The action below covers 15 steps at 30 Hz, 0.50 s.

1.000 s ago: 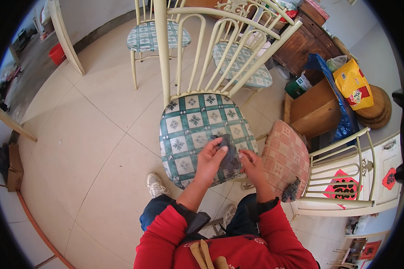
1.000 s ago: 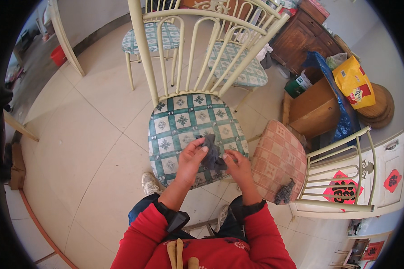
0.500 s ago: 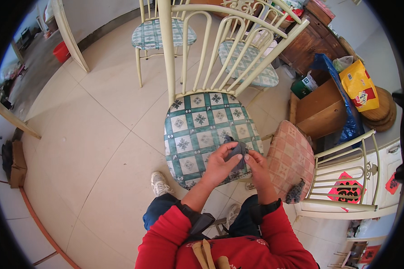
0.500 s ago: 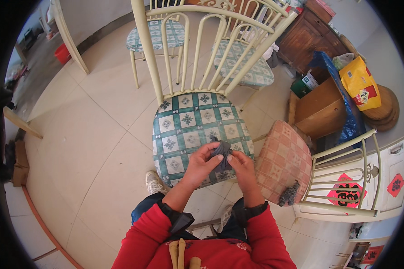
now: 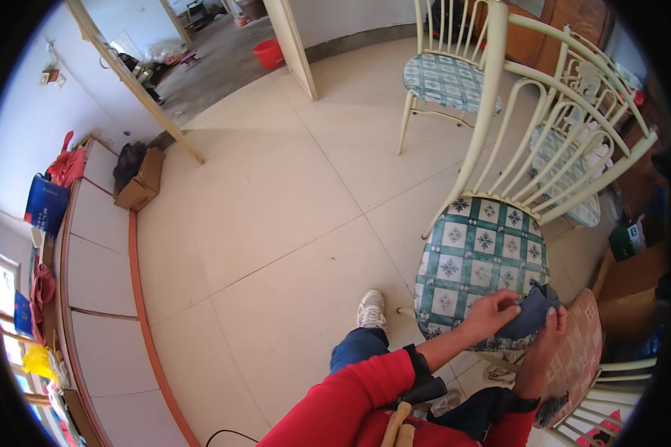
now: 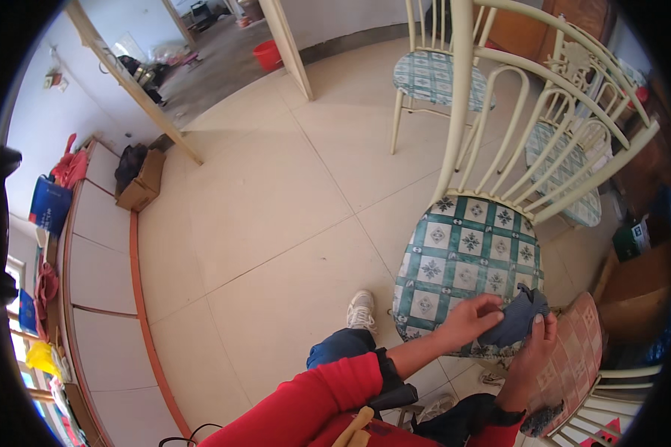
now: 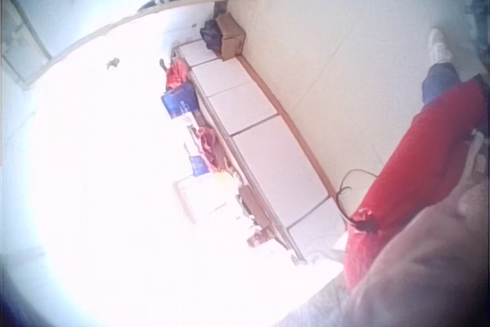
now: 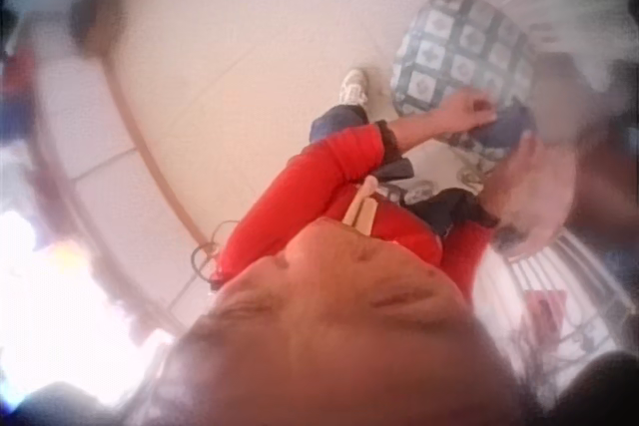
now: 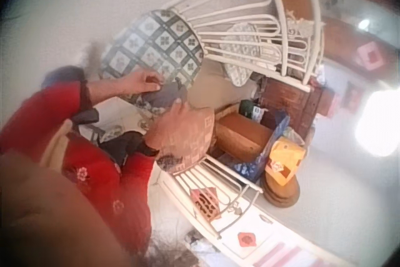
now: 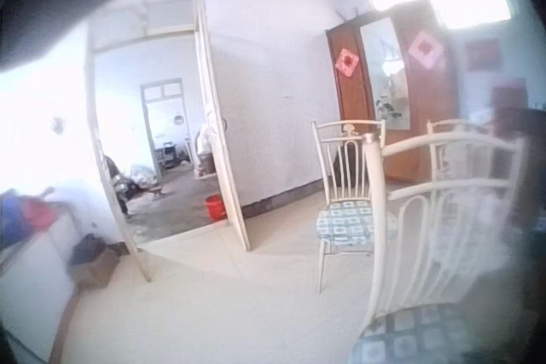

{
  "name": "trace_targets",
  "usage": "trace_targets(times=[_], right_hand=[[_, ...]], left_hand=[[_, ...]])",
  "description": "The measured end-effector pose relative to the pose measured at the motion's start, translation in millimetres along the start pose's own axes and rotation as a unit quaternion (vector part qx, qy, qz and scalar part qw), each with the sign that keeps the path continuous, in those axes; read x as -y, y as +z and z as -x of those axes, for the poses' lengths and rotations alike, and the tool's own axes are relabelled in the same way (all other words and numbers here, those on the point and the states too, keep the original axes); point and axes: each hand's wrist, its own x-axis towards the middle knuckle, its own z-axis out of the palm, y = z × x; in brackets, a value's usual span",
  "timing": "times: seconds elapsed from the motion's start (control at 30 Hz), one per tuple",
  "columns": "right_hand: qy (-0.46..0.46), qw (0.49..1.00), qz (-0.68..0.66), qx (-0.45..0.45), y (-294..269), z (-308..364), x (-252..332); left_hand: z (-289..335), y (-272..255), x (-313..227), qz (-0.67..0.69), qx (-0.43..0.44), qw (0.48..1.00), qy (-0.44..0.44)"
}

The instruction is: The person wipes the seat and back of two metal chairs using a cloth. They dip the cloth into a red bucket of water, wring it out, and continue wiping the second chair's seat and back.

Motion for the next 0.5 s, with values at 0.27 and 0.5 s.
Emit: trace_targets(times=[0.27, 0.5], right_hand=[[0.003, 0.987, 0.088, 0.134, 20.9, -6.1, -11.1], [0.007, 0.986, 0.119, 0.119, 24.9, -11.0, -20.7]], left_hand=[[-2.4, -6.5, 0.1, -0.093, -0.012, 0.994, 0.058], [-4.5, -2.9, -3.2, -0.013, -0.013, 0.997, 0.069]])
